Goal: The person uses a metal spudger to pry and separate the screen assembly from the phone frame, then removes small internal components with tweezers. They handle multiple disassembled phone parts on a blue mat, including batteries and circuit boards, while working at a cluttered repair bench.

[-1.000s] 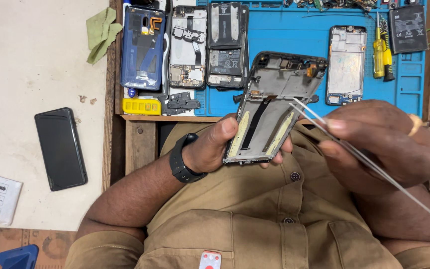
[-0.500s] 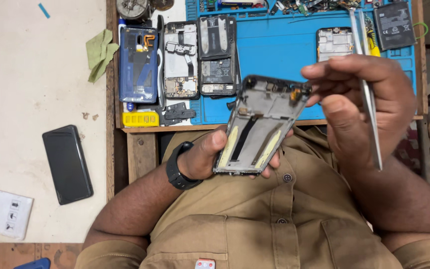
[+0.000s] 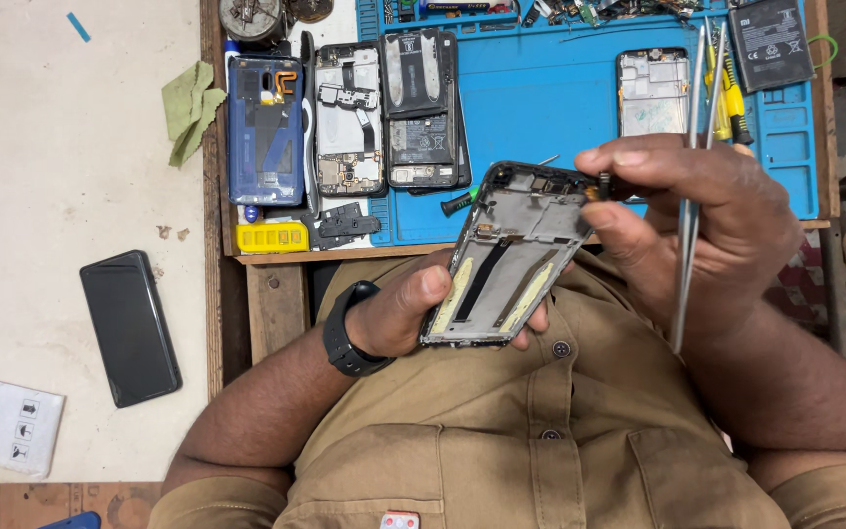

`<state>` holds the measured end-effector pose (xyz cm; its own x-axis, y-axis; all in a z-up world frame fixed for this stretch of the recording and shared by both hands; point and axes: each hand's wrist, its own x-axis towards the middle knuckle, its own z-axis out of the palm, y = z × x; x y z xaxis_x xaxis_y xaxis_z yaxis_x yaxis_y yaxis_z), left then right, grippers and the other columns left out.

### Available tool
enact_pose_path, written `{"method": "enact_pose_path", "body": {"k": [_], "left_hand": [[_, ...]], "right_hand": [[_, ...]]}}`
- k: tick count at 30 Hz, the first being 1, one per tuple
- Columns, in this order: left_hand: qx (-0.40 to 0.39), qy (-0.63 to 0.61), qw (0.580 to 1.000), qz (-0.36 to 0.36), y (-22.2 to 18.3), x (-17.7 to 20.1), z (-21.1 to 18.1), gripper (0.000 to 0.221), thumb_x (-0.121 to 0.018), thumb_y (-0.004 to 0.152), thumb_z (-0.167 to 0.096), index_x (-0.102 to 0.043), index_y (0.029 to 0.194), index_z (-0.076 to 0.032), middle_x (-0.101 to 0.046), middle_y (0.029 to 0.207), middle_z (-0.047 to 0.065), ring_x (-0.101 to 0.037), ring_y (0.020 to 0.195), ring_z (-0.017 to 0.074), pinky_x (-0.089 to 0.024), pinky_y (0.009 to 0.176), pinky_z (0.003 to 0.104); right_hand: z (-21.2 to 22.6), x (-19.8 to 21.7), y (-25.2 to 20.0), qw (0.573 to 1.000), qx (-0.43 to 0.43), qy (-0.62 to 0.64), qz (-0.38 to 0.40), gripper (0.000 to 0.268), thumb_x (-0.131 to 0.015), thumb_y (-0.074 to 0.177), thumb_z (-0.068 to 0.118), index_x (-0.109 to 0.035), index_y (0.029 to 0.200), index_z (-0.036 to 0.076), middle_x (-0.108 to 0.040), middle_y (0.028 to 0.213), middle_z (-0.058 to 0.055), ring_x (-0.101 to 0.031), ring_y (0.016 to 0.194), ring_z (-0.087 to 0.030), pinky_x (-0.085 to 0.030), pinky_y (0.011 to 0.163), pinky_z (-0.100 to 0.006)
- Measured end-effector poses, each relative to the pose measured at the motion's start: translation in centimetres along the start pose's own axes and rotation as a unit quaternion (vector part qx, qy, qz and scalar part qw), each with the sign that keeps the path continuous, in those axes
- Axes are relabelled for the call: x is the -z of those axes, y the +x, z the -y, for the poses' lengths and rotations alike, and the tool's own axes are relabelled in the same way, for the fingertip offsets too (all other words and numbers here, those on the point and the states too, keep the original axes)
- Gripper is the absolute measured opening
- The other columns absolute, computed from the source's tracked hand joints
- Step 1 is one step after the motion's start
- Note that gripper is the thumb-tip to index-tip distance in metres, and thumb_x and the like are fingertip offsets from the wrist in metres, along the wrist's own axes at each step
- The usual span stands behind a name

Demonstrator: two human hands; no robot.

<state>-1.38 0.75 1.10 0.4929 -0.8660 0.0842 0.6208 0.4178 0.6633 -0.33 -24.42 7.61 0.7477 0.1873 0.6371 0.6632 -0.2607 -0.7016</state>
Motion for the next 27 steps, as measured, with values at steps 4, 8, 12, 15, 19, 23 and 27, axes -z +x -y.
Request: {"method": "enact_pose_path", "body": {"k": [4,8,12,15,19,23,27], "left_hand": [[0.003,0.003,1.000,0.008,0.1,0.1,0.0,0.103,-0.059,0.098,-0.074,-0.036,0.157,0.007,-0.061,0.133,0.023,-0.062,0.125,0.0257,-0.055,0.108,0.038],[0.012,0.001,1.000,0.001,0.0,0.1,0.0,0.103,-0.059,0.098,-0.074,-0.036,0.160,0.006,-0.060,0.133,0.022,-0.062,0.126,0.0259,-0.055,0.107,0.039],[0.019,-0.006,1.000,-0.001,0.0,0.1,-0.2,0.103,-0.058,0.098,-0.073,-0.037,0.159,0.007,-0.061,0.133,0.023,-0.062,0.125,0.0267,-0.055,0.108,0.039],[0.024,-0.014,1.000,-0.001,0.0,0.0,-0.1,0.103,-0.059,0.098,-0.073,-0.036,0.160,0.006,-0.061,0.133,0.022,-0.062,0.125,0.0271,-0.055,0.107,0.039],[0.018,-0.031,0.999,0.002,0.2,-0.1,-0.1,0.102,-0.060,0.099,-0.071,-0.033,0.159,0.007,-0.055,0.139,0.024,-0.062,0.124,0.0285,-0.056,0.104,0.042],[0.019,-0.060,0.998,0.001,0.3,-0.5,-0.4,0.103,-0.062,0.099,-0.068,-0.029,0.163,0.006,-0.044,0.152,0.024,-0.061,0.123,0.0304,-0.057,0.101,0.046],[0.021,-0.071,0.997,0.008,0.1,-0.6,-0.7,0.099,-0.061,0.102,-0.065,-0.029,0.163,0.006,-0.043,0.153,0.025,-0.061,0.123,0.0325,-0.058,0.100,0.046]], "right_hand": [[0.1,0.2,0.3,0.999,-0.028,0.040,-0.011,0.021,-0.072,0.103,0.007,-0.058,0.117,-0.001,-0.071,0.110,-0.018,-0.076,0.101,-0.021,-0.066,0.083,-0.029],[-0.2,0.4,0.4,0.988,-0.083,0.130,-0.012,0.019,-0.071,0.107,0.010,-0.060,0.119,0.000,-0.071,0.105,-0.015,-0.075,0.101,-0.018,-0.065,0.089,-0.029],[-0.8,0.3,0.5,0.949,-0.154,0.275,-0.024,0.018,-0.074,0.107,0.009,-0.062,0.116,-0.001,-0.071,0.101,-0.013,-0.074,0.095,-0.015,-0.062,0.088,-0.027],[-0.7,0.5,0.9,0.927,-0.202,0.314,-0.023,0.020,-0.074,0.103,0.009,-0.063,0.116,0.000,-0.072,0.098,-0.013,-0.070,0.088,-0.012,-0.058,0.082,-0.023],[-0.3,0.5,1.2,0.914,-0.250,0.318,-0.029,0.023,-0.072,0.096,0.009,-0.063,0.116,0.002,-0.071,0.094,-0.012,-0.065,0.078,-0.008,-0.052,0.074,-0.019],[-0.7,0.6,0.8,0.915,-0.237,0.326,-0.011,0.019,-0.071,0.104,0.006,-0.063,0.119,-0.001,-0.071,0.100,-0.013,-0.068,0.090,-0.012,-0.056,0.085,-0.023],[-1.2,0.9,0.3,0.914,-0.237,0.329,0.004,0.019,-0.071,0.106,0.005,-0.063,0.120,-0.003,-0.071,0.101,-0.013,-0.070,0.093,-0.013,-0.057,0.086,-0.024]]}}
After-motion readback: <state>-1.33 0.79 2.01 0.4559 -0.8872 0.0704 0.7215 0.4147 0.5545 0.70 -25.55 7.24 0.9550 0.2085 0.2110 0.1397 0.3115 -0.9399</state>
